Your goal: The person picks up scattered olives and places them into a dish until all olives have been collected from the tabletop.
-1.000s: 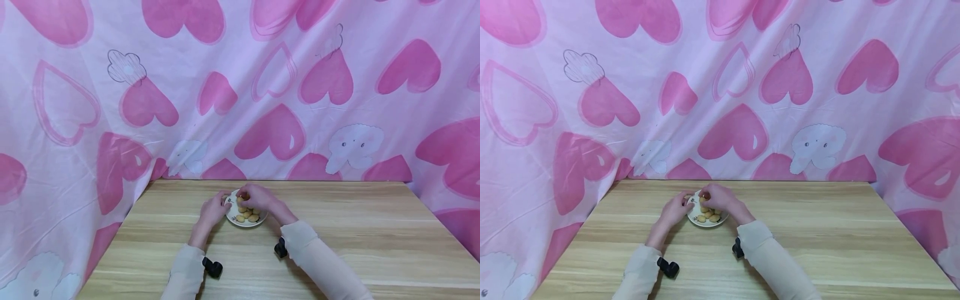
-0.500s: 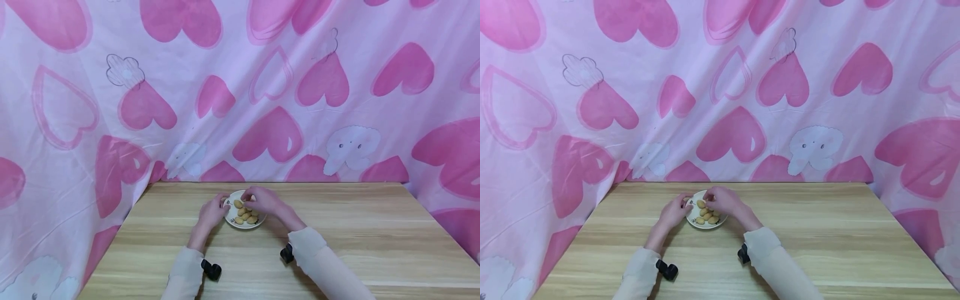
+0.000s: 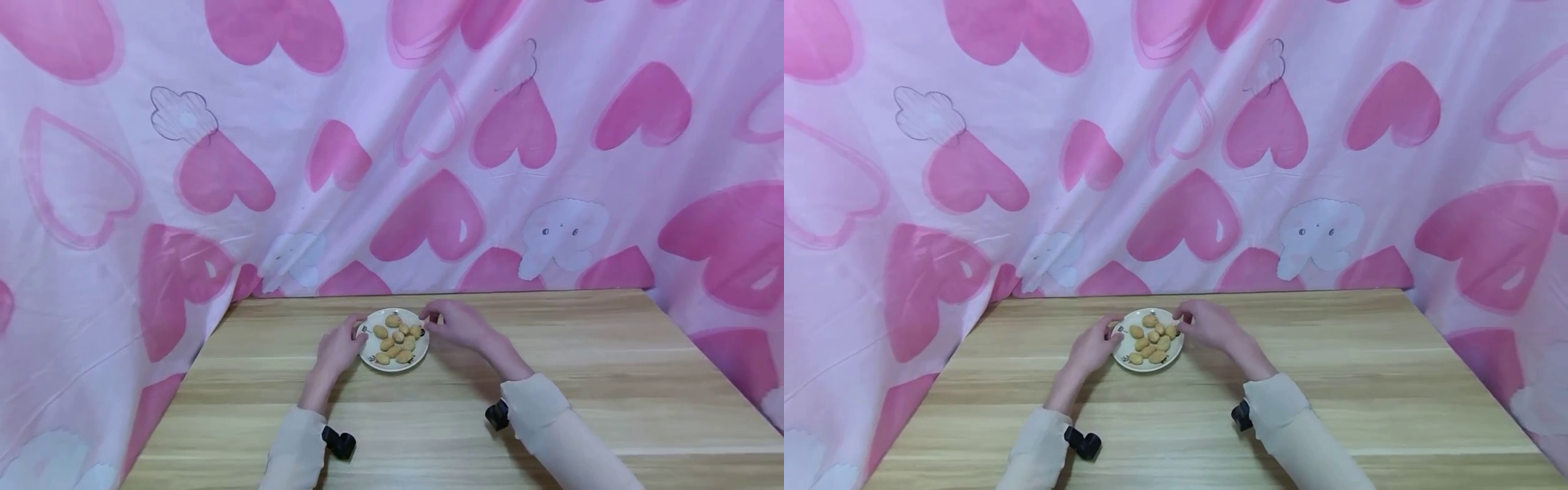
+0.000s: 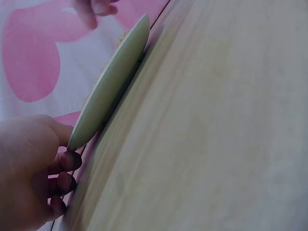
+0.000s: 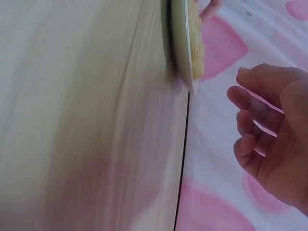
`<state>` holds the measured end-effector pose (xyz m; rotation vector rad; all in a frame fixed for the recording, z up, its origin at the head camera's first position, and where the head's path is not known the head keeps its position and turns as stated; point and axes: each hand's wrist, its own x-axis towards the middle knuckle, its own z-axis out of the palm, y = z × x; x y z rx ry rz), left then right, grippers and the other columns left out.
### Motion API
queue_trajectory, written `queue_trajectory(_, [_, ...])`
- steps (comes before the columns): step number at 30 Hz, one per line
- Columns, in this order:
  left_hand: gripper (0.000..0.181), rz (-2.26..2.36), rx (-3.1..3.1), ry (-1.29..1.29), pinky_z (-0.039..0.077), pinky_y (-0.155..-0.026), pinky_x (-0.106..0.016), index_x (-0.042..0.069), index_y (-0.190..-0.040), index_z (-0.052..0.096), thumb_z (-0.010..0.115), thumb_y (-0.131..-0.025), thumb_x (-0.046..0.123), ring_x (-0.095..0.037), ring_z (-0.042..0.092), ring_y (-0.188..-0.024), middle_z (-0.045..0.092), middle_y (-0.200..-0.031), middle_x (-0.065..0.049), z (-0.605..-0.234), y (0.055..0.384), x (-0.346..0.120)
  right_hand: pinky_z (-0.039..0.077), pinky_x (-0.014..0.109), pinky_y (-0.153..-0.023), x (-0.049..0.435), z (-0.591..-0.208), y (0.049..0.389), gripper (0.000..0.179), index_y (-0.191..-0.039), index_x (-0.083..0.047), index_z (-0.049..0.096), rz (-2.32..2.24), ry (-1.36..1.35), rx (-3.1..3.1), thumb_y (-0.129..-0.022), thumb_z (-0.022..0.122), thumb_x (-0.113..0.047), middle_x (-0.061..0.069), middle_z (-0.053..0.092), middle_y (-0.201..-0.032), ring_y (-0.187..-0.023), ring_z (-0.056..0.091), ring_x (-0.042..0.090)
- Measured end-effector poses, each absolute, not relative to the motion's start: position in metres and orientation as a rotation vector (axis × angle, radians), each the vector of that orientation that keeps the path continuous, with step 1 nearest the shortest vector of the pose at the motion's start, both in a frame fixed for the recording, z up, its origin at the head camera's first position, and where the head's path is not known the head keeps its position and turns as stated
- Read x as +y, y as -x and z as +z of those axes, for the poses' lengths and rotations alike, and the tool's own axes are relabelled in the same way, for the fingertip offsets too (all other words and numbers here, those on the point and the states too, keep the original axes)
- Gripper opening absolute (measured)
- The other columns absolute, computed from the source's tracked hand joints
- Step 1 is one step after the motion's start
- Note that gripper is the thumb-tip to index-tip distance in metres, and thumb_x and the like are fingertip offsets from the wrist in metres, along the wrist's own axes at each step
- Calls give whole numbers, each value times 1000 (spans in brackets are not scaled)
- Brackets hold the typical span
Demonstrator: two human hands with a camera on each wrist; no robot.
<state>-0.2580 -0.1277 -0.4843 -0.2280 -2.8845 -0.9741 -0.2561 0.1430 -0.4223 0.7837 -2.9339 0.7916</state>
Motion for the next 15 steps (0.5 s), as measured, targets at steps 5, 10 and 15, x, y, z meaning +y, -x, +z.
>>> queue_trajectory(5, [42,-955,-2894,212,43,-87,-48,18,-136,59,64,-95,26,-23,60,-81,62,-78,-2,-483,257,-130,50,31,-76,156,-420,252,21,-110,-9,72,827,-754,-2919,-91,67,-16,-3,68,-90,-83,59,10])
queue_trajectory(10, [42,-918,-2901,228,44,-85,-47,17,-136,59,63,-95,26,-23,61,-79,63,-78,-1,-483,258,-130,50,31,-77,168,-420,249,20,-109,-9,72,802,-717,-2923,-91,67,-17,-4,68,-89,-83,60,9])
queue_trajectory(15, [42,-872,-2922,253,47,-89,-52,17,-137,58,62,-96,26,-32,67,-93,72,-93,-9,-482,257,-131,52,33,-78,183,-425,247,18,-107,-9,73,765,-695,-2908,-91,67,-15,-3,69,-89,-84,62,10])
